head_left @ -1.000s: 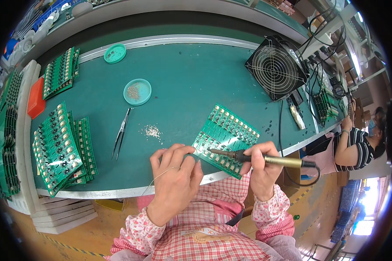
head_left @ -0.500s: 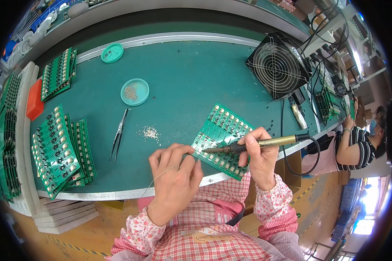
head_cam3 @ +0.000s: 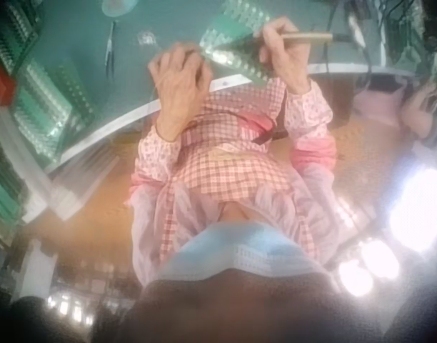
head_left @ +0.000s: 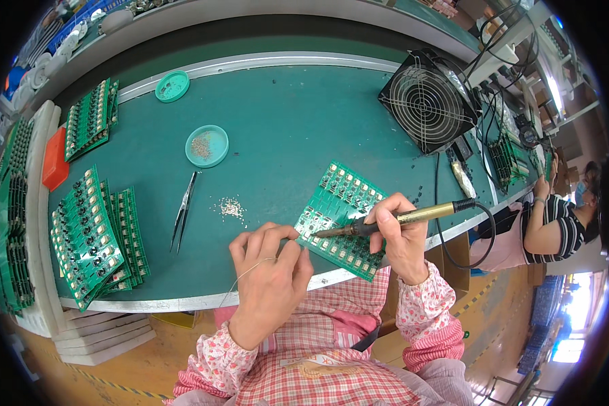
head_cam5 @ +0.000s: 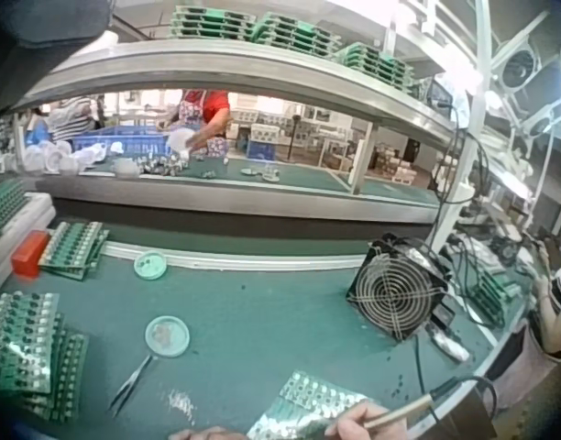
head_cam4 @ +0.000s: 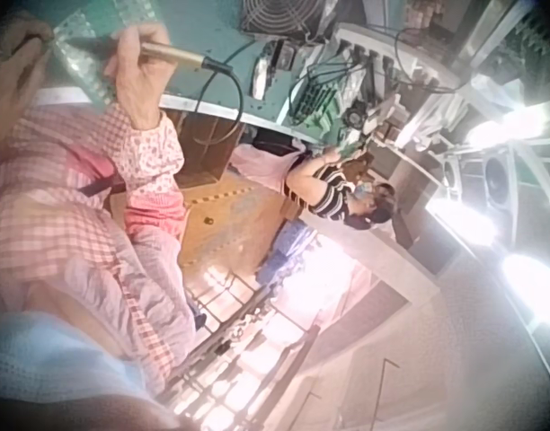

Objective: The person solders components onto a circuit board using a soldering iron and solder wire, applying heat across the board's connection points before holding it up.

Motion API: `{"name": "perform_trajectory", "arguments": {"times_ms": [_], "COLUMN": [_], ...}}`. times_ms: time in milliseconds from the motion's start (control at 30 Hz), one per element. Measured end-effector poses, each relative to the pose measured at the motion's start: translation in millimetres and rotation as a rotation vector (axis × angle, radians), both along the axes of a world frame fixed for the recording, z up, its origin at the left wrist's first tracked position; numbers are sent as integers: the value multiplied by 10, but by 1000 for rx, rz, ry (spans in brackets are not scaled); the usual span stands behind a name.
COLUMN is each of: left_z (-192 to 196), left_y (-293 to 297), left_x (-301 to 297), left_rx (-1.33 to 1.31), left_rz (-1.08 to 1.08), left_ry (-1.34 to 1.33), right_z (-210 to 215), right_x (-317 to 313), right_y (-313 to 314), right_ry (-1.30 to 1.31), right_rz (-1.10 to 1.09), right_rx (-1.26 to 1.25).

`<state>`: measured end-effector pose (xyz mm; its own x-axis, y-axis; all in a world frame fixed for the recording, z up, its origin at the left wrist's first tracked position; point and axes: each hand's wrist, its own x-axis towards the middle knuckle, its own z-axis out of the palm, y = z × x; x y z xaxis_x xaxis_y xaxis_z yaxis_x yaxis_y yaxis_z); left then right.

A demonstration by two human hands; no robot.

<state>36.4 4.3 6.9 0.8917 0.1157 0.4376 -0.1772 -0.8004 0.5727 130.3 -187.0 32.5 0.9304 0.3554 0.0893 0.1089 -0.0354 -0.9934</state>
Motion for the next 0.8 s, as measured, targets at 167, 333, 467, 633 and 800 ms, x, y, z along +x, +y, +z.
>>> {"name": "perform_trajectory", "arguments": {"times_ms": [167,333,467,633,800], "left_z": [-23,-11,19,-18,-26], "left_y": [34,66,-17,-81,-94], "left_x": [-34,-87,-104,-106,-94], "left_rx": [-37,-64,-35,14,10], "left_rz": [-21,-42,-61,-71,-64], "left_ry": [-32,-55,-36,-4,-15], "right_z": [15,87,81,-8,-73], "right_x": [-52,-190,-476,-784,-754], "right_y": [4,-110,-89,-112,-88], "right_ry": [-21,-44,-70,-270,-568], "right_rz": [-18,-232,-334,-243,-210], "right_rx": [-8,20,9,-150,-253]}}
